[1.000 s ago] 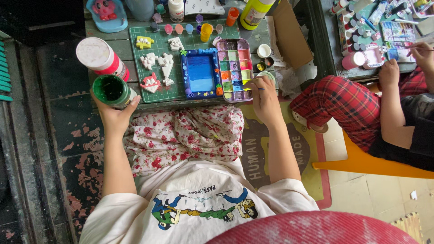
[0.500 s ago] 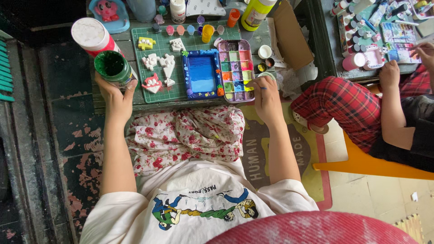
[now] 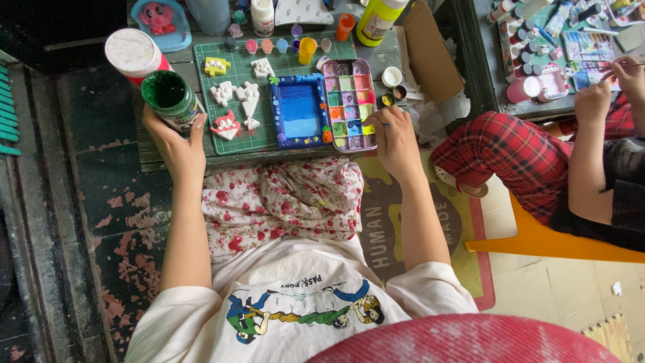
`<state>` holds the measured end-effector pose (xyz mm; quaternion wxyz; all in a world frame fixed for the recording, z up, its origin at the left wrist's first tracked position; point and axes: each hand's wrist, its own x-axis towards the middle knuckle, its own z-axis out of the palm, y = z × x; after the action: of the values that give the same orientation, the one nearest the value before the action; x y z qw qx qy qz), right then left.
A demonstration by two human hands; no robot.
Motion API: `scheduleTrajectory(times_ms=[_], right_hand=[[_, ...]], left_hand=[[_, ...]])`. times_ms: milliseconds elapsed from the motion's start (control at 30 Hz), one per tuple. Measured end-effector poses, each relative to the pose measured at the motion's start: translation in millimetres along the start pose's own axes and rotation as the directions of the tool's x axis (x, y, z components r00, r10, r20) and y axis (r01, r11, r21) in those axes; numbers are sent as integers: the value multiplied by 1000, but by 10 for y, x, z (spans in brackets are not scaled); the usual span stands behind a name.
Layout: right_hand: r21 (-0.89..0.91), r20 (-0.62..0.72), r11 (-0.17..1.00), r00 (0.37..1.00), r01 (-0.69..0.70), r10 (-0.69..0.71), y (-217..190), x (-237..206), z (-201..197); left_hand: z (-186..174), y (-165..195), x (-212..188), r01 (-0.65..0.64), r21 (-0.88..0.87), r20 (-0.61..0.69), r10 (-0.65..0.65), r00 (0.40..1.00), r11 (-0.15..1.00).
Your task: The person paints a small ceramic figurine with a brush, repeatedly dipping the brush into a water container and a paint palette. They rotate the figurine to apply paint to different sides and occasionally set it down on the table.
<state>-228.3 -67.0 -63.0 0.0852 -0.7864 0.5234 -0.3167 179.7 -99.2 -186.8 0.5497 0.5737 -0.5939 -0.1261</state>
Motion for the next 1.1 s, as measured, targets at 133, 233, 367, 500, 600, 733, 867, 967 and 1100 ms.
scheduleTrajectory(times_ms=[133, 233, 367, 500, 600, 733, 867, 967, 1100], right_hand=[[4, 57, 999, 998, 38, -38, -4, 24, -18], [-46, -1, 996, 997, 73, -73, -22, 42, -26], [25, 68, 997, 995, 68, -70, -47, 70, -33], [26, 65, 993, 991, 118, -120, -48, 83, -57], [-4, 117, 996, 989, 90, -89, -29, 80, -99], [-98, 24, 988, 992, 123, -121, -11, 89, -115], [-83, 104, 985, 984, 152, -143, -4, 111, -115], [-126, 101, 973, 978, 195, -183, -10, 127, -121], [-128, 125, 980, 982, 155, -139, -41, 146, -114]], left_hand=[[1, 14, -10, -21, 33, -25, 22, 999, 999], [-7, 26, -37, -18, 51, -16, 19, 1000, 999], [-12, 57, -93, 11, -45, 10, -11, 1000, 999], [-7, 144, -233, -13, -5, -38, 13, 999, 1000], [-9, 245, -353, -93, 98, -85, 102, 991, 991], [-37, 405, -498, -145, 146, -93, 159, 983, 979], [-63, 510, -523, -146, 113, -75, 155, 985, 983], [-82, 564, -528, -159, 104, -57, 165, 985, 982], [-84, 606, -523, -137, 123, -24, 141, 990, 983]])
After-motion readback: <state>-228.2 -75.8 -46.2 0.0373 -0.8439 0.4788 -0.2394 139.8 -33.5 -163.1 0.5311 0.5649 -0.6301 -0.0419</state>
